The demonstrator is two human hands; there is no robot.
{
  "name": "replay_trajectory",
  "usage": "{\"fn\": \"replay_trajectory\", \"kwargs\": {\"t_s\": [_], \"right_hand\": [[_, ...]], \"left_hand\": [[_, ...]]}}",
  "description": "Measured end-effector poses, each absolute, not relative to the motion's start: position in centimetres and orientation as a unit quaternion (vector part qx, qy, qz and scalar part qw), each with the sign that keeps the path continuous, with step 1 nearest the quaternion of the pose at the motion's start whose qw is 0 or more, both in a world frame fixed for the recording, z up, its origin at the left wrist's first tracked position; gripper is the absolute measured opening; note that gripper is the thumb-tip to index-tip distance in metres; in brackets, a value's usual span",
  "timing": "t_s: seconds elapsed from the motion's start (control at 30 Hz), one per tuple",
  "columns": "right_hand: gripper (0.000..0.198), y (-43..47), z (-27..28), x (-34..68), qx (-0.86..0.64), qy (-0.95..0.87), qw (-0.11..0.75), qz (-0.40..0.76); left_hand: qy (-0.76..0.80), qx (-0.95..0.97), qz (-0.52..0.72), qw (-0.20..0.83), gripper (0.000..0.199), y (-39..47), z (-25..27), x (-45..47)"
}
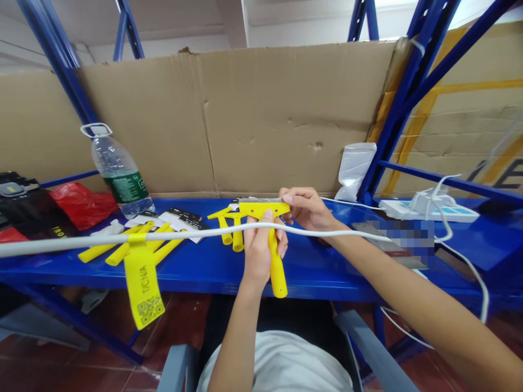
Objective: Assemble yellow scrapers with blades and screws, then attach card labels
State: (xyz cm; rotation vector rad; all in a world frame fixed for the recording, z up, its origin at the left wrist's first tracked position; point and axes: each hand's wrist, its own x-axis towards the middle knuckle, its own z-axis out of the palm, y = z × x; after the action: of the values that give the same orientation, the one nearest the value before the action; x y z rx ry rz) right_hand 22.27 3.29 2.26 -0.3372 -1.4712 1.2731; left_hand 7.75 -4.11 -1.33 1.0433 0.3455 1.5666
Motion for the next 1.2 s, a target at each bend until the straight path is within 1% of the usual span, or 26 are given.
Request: {"fn": "replay_trajectory", "kwargs": {"t_s": [0.23, 0.8, 0.9, 0.97, 1.03, 1.07, 1.1, 1.13, 1.2], "right_hand": [[0.037, 3.6, 2.1, 22.6, -0.145, -0.636, 0.562, 0.508], [0.030, 3.6, 2.2, 22.8, -0.119, -0.656, 0.551, 0.502], [0.033, 3.7, 2.2, 22.8, -0.136, -0.656, 0.555, 0.493], [0.039, 4.2, 2.2, 23.1, -0.168, -0.655, 0.562, 0.476], [0.042, 5.1, 2.1, 23.7, -0.228, -0.669, 0.566, 0.424], [0.039, 5.7, 2.0, 24.1, -0.271, -0.690, 0.559, 0.371], [0.033, 6.2, 2.0, 24.6, -0.324, -0.725, 0.530, 0.298], [0.027, 6.8, 1.9, 25.2, -0.376, -0.759, 0.485, 0.215], [0.021, 7.7, 1.8, 26.3, -0.460, -0.819, 0.338, 0.055]], "left_hand": [[0.150, 0.456, 0.667, 0.569, 0.053, -4.1, -1.3, 7.7], [0.139, 0.459, 0.664, 0.573, 0.054, -4.0, -1.4, 7.7], [0.140, 0.459, 0.667, 0.570, 0.055, -3.9, -1.5, 7.6], [0.135, 0.454, 0.674, 0.566, 0.055, -3.8, -1.6, 7.4], [0.125, 0.450, 0.683, 0.561, 0.054, -3.6, -1.7, 7.1], [0.120, 0.448, 0.688, 0.558, 0.053, -3.4, -1.7, 6.9], [0.115, 0.446, 0.693, 0.555, 0.051, -3.3, -1.8, 6.8], [0.110, 0.444, 0.698, 0.551, 0.049, -3.2, -1.8, 6.6], [0.104, 0.438, 0.709, 0.543, 0.048, -3.1, -1.9, 6.3]]}}
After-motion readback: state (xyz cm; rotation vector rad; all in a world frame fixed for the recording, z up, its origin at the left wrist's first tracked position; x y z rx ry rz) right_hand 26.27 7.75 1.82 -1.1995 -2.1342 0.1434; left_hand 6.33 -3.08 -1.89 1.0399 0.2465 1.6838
